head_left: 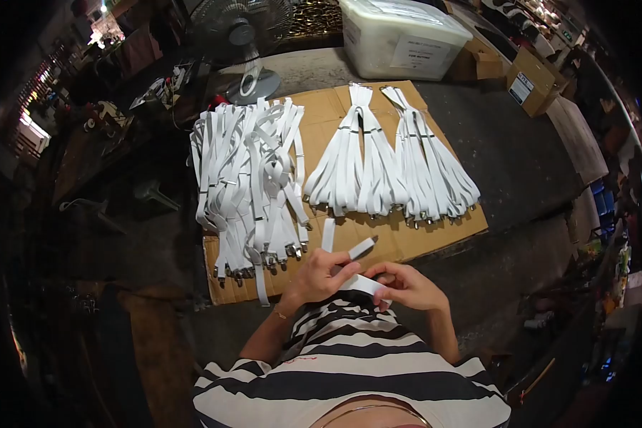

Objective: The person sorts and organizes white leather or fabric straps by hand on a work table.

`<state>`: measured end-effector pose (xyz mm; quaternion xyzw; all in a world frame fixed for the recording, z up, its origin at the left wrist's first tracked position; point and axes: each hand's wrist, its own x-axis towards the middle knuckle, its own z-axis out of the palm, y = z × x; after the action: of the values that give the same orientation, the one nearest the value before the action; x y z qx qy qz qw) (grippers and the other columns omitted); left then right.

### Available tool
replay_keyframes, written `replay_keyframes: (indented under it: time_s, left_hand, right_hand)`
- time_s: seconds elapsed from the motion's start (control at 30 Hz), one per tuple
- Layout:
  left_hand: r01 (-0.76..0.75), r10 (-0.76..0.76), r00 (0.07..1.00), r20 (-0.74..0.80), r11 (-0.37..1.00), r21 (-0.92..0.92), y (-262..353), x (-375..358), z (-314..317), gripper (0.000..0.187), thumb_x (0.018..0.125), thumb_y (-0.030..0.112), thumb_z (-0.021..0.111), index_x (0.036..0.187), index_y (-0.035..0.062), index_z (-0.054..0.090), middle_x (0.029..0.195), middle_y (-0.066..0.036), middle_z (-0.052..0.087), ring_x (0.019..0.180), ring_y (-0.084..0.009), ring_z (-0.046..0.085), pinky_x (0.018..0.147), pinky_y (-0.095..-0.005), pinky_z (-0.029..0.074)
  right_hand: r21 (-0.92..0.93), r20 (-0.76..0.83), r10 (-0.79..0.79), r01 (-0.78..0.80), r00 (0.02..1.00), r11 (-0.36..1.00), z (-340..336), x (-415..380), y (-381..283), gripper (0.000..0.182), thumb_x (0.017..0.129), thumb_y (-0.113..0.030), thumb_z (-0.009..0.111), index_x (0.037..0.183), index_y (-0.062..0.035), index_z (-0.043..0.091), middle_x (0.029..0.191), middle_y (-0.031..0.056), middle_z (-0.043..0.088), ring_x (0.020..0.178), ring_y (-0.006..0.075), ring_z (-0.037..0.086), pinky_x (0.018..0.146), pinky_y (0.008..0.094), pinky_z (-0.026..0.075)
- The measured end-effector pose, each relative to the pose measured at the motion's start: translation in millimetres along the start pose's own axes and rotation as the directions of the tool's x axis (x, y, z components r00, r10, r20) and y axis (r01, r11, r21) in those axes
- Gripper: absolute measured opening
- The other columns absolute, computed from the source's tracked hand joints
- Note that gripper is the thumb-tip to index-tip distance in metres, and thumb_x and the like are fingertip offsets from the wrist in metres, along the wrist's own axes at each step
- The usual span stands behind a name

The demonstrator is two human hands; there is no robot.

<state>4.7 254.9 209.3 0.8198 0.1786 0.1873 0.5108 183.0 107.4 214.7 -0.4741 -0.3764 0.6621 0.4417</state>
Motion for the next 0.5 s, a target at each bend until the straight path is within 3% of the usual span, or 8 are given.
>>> replay_keyframes:
  time_s: [0.07, 0.13, 0.2, 0.27, 0.3, 0.37, 0.4, 0.5]
  left_hand:
    - [0.024, -0.025, 0.997, -0.077, 1.000, -0.016, 8, 1, 17, 0.025, 0.084, 0.019, 0.060, 0.072, -0.0028, 0.060, 0.051, -0.013, 0.050, 0.043, -0.0178, 0.047, 0.044, -0.0319, 0.035]
    - [0.095, -0.096, 0.983, -0.157, 0.995, -0.016, 13, -1, 31, 0.025, 0.084, 0.019, 0.060, 0.074, -0.0036, 0.060, 0.050, -0.008, 0.046, 0.045, -0.0094, 0.038, 0.043, -0.0290, 0.030]
    - [0.088, -0.093, 0.985, -0.144, 0.995, -0.039, 20, 2, 47, 0.025, 0.084, 0.019, 0.060, 0.074, -0.0039, 0.059, 0.050, -0.006, 0.044, 0.046, -0.0089, 0.036, 0.043, -0.0283, 0.029]
    - [0.095, -0.099, 0.988, -0.116, 0.995, -0.032, 30, 4, 70, 0.025, 0.085, 0.018, 0.059, 0.075, -0.0048, 0.058, 0.050, -0.006, 0.043, 0.047, -0.0099, 0.035, 0.044, -0.0294, 0.029]
    - [0.105, -0.108, 0.988, -0.109, 0.994, -0.032, 36, 6, 84, 0.025, 0.085, 0.018, 0.059, 0.075, -0.0048, 0.058, 0.050, -0.006, 0.043, 0.047, -0.0099, 0.035, 0.044, -0.0294, 0.029]
    - [0.078, -0.084, 0.993, -0.086, 0.995, -0.068, 46, 6, 109, 0.026, 0.085, 0.018, 0.059, 0.075, -0.0052, 0.057, 0.050, -0.010, 0.044, 0.048, -0.0123, 0.035, 0.045, -0.0316, 0.031]
    - [0.104, -0.105, 0.994, -0.024, 0.994, -0.024, 42, 4, 119, 0.027, 0.086, 0.020, 0.059, 0.075, -0.0051, 0.057, 0.053, -0.014, 0.046, 0.047, -0.0165, 0.036, 0.047, -0.0339, 0.033]
    - [0.110, -0.124, 0.983, 0.135, 0.988, 0.108, 48, 1, 141, 0.026, 0.086, 0.020, 0.059, 0.076, -0.0038, 0.058, 0.053, -0.010, 0.044, 0.049, -0.0125, 0.039, 0.047, -0.0304, 0.033]
  right_hand:
    - [-0.436, 0.013, -0.013, 0.018, 1.000, 0.900, -21, -33, 1, 0.032, 0.087, -0.016, 0.060, 0.112, 0.0022, 0.052, 0.073, 0.0073, 0.065, 0.062, 0.0117, 0.060, 0.061, 0.0242, 0.048]
    - [-0.586, -0.045, 0.014, -0.038, 0.999, 0.809, -40, -68, 2, 0.021, 0.087, -0.016, 0.059, 0.097, 0.0017, 0.056, 0.069, 0.0078, 0.064, 0.059, 0.0117, 0.060, 0.057, 0.0252, 0.047]
    - [-0.657, -0.066, 0.041, -0.075, 0.997, 0.750, -58, -102, 14, 0.018, 0.088, -0.016, 0.058, 0.092, 0.0013, 0.057, 0.067, 0.0070, 0.063, 0.058, 0.0111, 0.059, 0.055, 0.0246, 0.046]
    - [-0.429, -0.123, 0.050, -0.099, 0.991, 0.898, -66, -138, 29, 0.019, 0.089, -0.017, 0.055, 0.083, 0.0014, 0.056, 0.062, 0.0061, 0.059, 0.055, 0.0112, 0.057, 0.052, 0.0249, 0.044]
    - [-0.418, -0.123, 0.056, -0.103, 0.991, 0.902, -68, -154, 39, 0.019, 0.089, -0.017, 0.055, 0.083, 0.0014, 0.056, 0.062, 0.0061, 0.059, 0.055, 0.0112, 0.057, 0.052, 0.0249, 0.044]
    - [0.006, -0.255, -0.020, 0.022, 0.967, 1.000, -70, -177, 65, 0.024, 0.091, -0.020, 0.054, 0.079, 0.0007, 0.056, 0.058, 0.0057, 0.055, 0.052, 0.0116, 0.055, 0.053, 0.0257, 0.044]
    - [0.046, -0.299, -0.138, 0.159, 0.944, 0.986, -71, -184, 80, 0.028, 0.091, -0.025, 0.054, 0.078, 0.0006, 0.056, 0.059, 0.0071, 0.056, 0.052, 0.0125, 0.054, 0.054, 0.0261, 0.045]
    - [0.152, -0.395, -0.237, 0.317, 0.888, 0.936, -70, -198, 100, 0.030, 0.090, -0.027, 0.056, 0.078, 0.0005, 0.056, 0.060, 0.0080, 0.056, 0.052, 0.0128, 0.054, 0.054, 0.0252, 0.045]
